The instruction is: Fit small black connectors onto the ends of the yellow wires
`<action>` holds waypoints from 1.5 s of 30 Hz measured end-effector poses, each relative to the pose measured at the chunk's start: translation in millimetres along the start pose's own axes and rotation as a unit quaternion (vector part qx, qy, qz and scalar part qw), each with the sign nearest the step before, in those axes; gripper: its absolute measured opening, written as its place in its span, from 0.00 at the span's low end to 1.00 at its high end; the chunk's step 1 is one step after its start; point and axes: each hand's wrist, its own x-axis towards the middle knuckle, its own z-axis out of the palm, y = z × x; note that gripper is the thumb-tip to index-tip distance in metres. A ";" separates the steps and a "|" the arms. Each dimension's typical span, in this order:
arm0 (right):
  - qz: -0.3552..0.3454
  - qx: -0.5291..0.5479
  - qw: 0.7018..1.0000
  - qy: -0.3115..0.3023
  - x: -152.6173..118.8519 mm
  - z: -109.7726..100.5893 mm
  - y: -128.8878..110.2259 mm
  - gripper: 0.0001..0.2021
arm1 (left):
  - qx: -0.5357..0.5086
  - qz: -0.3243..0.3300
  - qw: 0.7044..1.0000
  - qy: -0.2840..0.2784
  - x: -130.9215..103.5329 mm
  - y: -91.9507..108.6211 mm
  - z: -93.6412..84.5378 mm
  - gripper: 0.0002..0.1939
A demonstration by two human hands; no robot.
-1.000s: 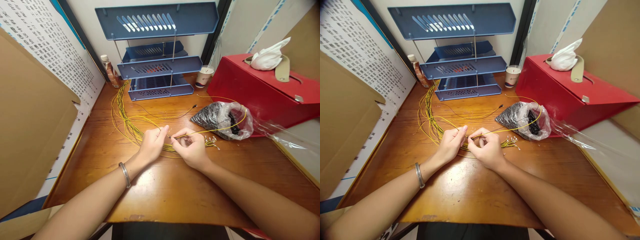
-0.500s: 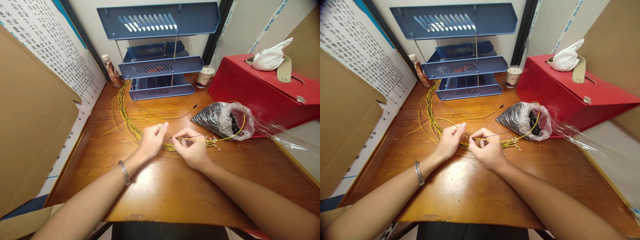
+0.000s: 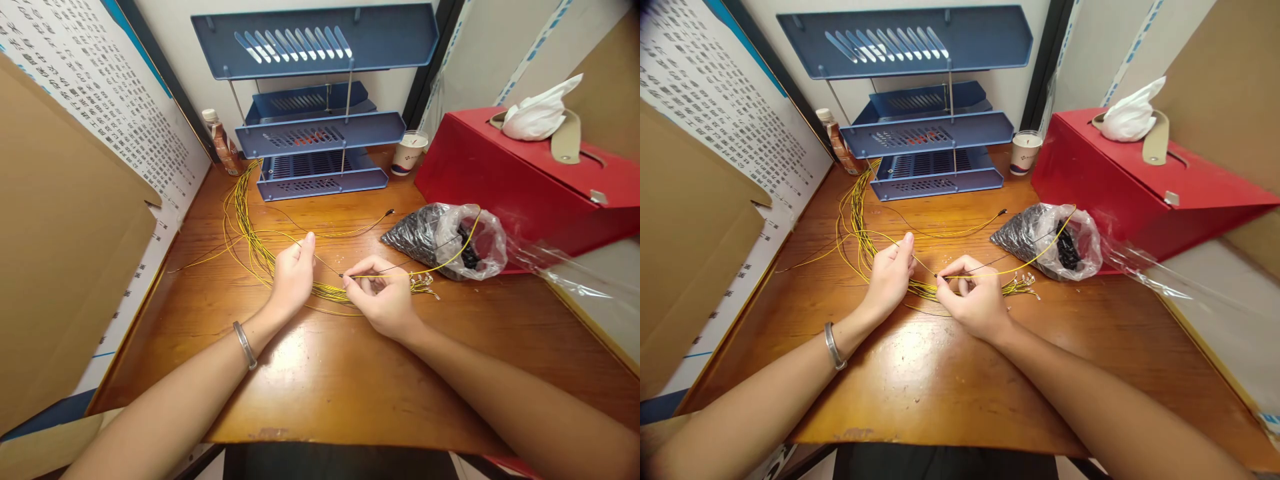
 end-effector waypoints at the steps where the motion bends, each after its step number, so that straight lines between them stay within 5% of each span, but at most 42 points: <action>1: -0.001 0.000 1.000 0.002 -0.1 0.0 0.0 0.05 | -0.005 0.001 1.000 -0.002 -0.6 0.8 0.0 0.29; 4: -0.007 0.002 1.000 0.004 0.3 -0.1 -1.4 0.05 | -0.016 0.006 0.999 -0.041 -4.4 3.4 0.3 0.31; 8: -0.017 0.011 1.000 -0.002 1.4 -0.3 -4.2 0.04 | 0.017 0.022 0.976 -0.215 -12.6 5.4 1.5 0.32; 10: -0.022 0.005 1.000 0.003 1.5 -0.3 -4.9 0.05 | 0.011 0.030 0.970 -0.241 -15.3 4.3 2.4 0.33; 20: 0.044 0.093 0.995 0.011 10.0 -2.2 -2.8 0.10 | -0.042 0.033 0.994 -0.100 -8.1 2.5 3.7 0.35; 28: 0.025 0.122 0.992 -0.007 13.1 -3.1 -1.4 0.14 | 0.028 0.075 0.980 -0.181 -10.6 4.9 1.2 0.29; 37: 0.029 0.099 0.994 0.028 11.6 -0.7 1.0 0.10 | -0.025 0.059 0.994 -0.091 -6.6 0.9 2.2 0.30; 45: 0.034 0.067 0.997 0.005 6.3 -0.5 3.7 0.10 | 0.019 0.040 0.985 -0.168 -15.3 4.8 1.4 0.30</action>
